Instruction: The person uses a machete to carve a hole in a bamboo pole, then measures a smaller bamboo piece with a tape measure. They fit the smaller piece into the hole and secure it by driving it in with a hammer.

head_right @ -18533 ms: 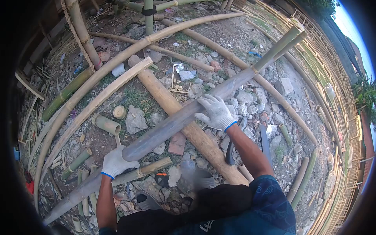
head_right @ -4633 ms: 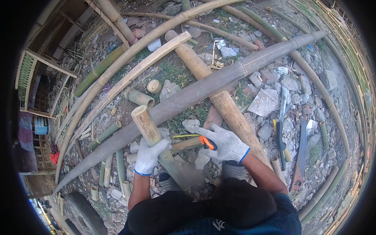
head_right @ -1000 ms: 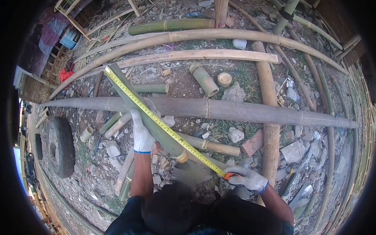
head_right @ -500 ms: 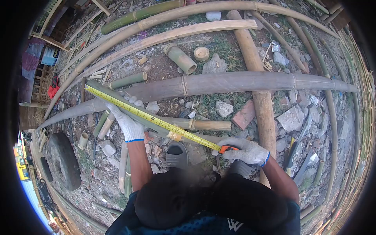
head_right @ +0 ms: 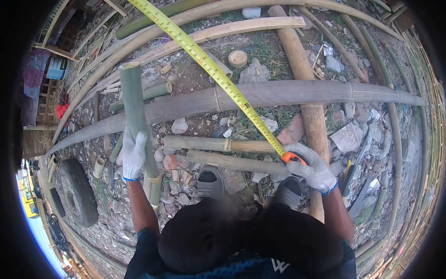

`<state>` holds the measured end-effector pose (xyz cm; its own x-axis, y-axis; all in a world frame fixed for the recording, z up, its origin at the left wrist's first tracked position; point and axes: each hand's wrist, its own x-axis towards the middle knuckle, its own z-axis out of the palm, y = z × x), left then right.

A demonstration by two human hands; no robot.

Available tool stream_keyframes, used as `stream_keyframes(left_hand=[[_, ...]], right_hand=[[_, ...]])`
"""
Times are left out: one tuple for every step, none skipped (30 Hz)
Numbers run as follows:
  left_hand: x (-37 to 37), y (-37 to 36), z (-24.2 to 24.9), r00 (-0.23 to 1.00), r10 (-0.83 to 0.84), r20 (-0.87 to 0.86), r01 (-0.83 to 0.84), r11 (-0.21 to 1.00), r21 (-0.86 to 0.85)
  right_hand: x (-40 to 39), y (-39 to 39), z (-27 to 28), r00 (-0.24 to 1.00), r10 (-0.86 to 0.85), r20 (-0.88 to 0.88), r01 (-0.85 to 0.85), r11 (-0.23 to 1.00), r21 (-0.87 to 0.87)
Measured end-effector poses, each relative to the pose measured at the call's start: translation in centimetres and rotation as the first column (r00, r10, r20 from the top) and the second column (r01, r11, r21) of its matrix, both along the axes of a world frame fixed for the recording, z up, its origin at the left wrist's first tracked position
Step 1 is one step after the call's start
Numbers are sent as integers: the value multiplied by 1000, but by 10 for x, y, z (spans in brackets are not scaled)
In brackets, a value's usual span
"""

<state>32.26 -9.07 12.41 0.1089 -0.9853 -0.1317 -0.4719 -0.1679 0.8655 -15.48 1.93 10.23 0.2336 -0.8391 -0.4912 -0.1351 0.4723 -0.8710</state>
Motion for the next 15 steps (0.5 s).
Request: stream_keyframes(left_hand=[[-7, -3, 1, 972, -208, 110, 209, 978, -4], [-16, 1, 4, 936, -331, 117, 303, 929, 212], [-44, 5, 17, 886, -453, 96, 377, 827, 417], [-58, 10, 1, 768, -610, 196, 517, 770, 374], [-71, 18, -21, 614, -731, 297, 645, 682, 346], [-89, 26, -38, 521, -807, 280, 712, 591, 379], [-110, 34, -48, 420, -870, 258, 769, 492, 408], [-130, 44, -51, 354, -913, 204, 803, 409, 433], [-152, 49, -53, 194, -963, 188, 818, 265, 511], [-164, 68, -73, 138, -953, 270, 891, 239, 386], [-175, 81, -80, 119, -954, 274, 914, 213, 345], [-185, 89, -84, 101, -954, 281, 933, 189, 306], [-191, 93, -88, 121, -952, 281, 935, 204, 291], [-196, 95, -93, 141, -949, 283, 935, 221, 276], [-200, 93, -89, 159, -946, 282, 936, 235, 262]], right_hand=[[-6, 2, 0, 998, -57, -4, 57, 998, -20], [-13, 2, 0, 994, -113, -7, 113, 993, -44], [-13, 0, 5, 990, -141, -4, 140, 989, -55], [-15, -4, 15, 985, -171, -2, 170, 983, -68], [-16, -5, 20, 979, -202, 0, 202, 976, -79], [-18, -3, 18, 972, -236, 4, 235, 967, -95], [-21, -1, 11, 963, -268, 7, 268, 957, -112], [-25, 1, 8, 954, -300, 10, 298, 946, -129], [-26, 3, 10, 955, -295, -32, 290, 949, -121], [-26, 6, 13, 954, -291, -73, 282, 953, -111], [-24, 8, 16, 953, -283, -112, 272, 957, -100], [-23, 10, 19, 951, -271, -148, 260, 961, -91], [-21, 10, 20, 962, -257, -88, 253, 966, -53], [-23, 11, 18, 964, -253, -79, 250, 967, -44], [-25, 13, 14, 966, -250, -69, 249, 968, -31]])
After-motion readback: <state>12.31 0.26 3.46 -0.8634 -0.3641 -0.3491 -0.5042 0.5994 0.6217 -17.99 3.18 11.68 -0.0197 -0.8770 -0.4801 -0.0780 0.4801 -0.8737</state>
